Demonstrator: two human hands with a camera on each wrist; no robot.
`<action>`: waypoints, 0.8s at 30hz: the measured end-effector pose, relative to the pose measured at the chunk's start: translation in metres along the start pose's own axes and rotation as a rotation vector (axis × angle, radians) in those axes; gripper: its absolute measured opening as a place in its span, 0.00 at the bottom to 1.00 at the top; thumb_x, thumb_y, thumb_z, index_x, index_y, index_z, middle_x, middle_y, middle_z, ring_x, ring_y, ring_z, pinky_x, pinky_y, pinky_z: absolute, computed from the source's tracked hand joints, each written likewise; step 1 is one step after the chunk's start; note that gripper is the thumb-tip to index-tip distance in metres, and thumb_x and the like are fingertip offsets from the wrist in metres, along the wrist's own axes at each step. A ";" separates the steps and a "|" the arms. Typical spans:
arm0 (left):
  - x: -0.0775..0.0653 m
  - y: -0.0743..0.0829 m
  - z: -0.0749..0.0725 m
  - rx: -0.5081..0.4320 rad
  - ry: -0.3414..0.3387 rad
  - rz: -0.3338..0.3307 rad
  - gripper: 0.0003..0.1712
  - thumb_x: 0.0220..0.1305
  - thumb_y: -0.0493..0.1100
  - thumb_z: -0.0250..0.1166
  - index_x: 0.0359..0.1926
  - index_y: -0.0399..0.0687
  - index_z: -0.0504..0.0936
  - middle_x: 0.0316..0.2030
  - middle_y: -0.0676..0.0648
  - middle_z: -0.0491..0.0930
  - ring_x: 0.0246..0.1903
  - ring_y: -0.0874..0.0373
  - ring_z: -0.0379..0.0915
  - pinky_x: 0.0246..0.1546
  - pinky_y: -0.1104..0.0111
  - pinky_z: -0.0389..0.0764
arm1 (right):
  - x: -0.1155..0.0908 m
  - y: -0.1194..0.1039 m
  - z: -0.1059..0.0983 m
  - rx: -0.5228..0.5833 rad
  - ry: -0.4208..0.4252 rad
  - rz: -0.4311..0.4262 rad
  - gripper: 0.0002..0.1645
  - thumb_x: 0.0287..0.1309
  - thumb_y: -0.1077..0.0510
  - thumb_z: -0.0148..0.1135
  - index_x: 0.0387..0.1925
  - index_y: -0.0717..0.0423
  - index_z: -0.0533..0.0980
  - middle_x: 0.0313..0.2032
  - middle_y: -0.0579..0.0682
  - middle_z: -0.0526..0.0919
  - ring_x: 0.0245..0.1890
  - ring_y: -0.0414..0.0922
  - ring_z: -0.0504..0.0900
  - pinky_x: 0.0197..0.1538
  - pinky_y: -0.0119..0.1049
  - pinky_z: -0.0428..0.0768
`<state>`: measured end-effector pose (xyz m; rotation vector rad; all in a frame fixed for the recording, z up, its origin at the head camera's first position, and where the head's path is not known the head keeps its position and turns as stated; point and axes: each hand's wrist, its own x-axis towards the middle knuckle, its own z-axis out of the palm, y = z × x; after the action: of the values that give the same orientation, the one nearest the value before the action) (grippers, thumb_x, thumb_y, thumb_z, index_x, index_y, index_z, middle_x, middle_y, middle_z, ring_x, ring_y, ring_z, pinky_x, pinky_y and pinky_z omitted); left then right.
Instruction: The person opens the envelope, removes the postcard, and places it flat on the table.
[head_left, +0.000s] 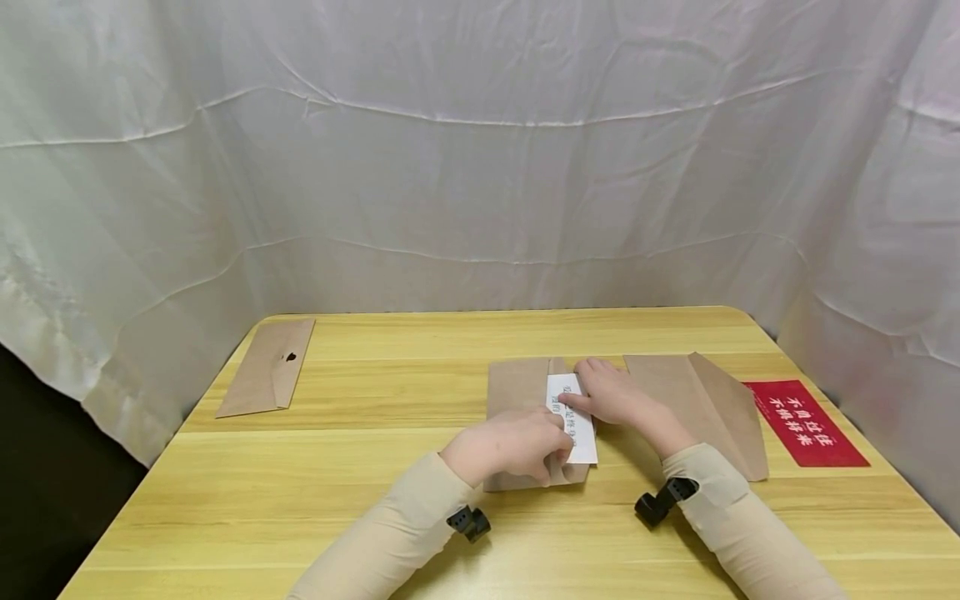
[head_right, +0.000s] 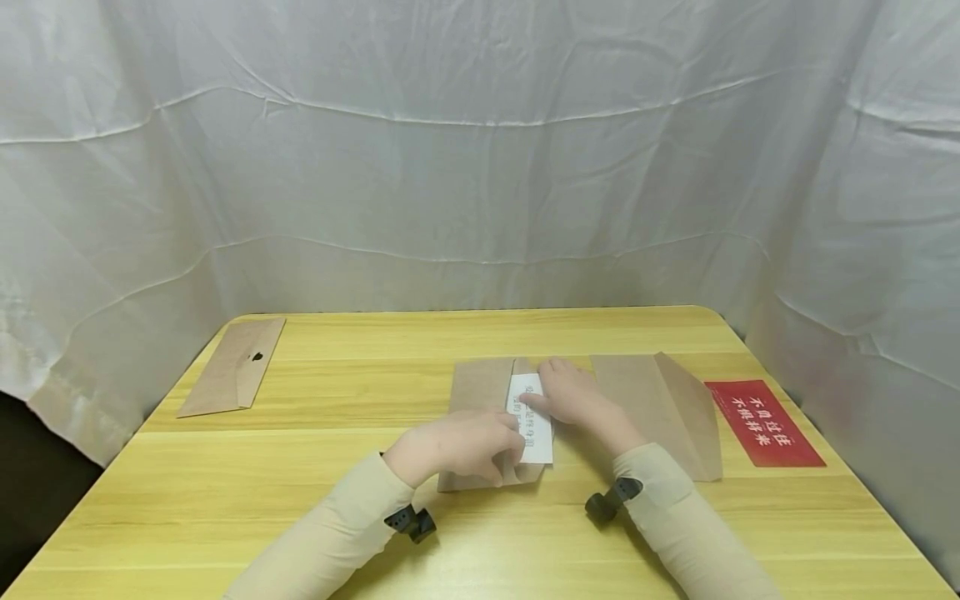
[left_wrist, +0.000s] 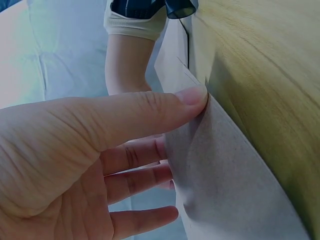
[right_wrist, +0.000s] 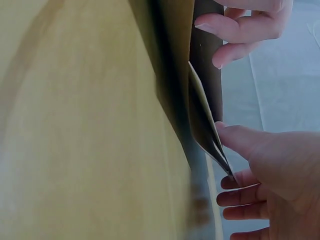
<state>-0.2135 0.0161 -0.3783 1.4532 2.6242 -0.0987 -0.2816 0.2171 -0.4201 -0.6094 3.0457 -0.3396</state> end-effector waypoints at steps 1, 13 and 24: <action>0.000 0.000 0.000 -0.001 0.001 0.002 0.13 0.50 0.51 0.76 0.36 0.60 0.82 0.37 0.61 0.77 0.39 0.66 0.70 0.41 0.76 0.72 | 0.000 0.000 0.000 0.004 0.000 0.004 0.26 0.62 0.39 0.60 0.40 0.59 0.71 0.35 0.52 0.73 0.35 0.47 0.70 0.37 0.41 0.68; 0.001 0.000 0.001 -0.017 -0.004 -0.018 0.12 0.51 0.51 0.76 0.35 0.59 0.82 0.37 0.60 0.77 0.38 0.65 0.68 0.40 0.77 0.70 | 0.002 0.002 -0.004 0.016 0.053 0.004 0.29 0.57 0.45 0.67 0.44 0.66 0.71 0.37 0.57 0.75 0.37 0.50 0.71 0.41 0.44 0.72; 0.001 -0.006 0.003 -0.099 -0.023 -0.045 0.11 0.51 0.47 0.76 0.34 0.59 0.82 0.36 0.60 0.76 0.36 0.66 0.68 0.36 0.78 0.69 | 0.003 0.016 -0.011 0.008 0.037 0.025 0.30 0.55 0.46 0.69 0.45 0.67 0.71 0.39 0.58 0.76 0.39 0.52 0.73 0.43 0.47 0.74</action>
<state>-0.2187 0.0133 -0.3817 1.3531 2.6045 0.0105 -0.2912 0.2325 -0.4124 -0.5700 3.0827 -0.3662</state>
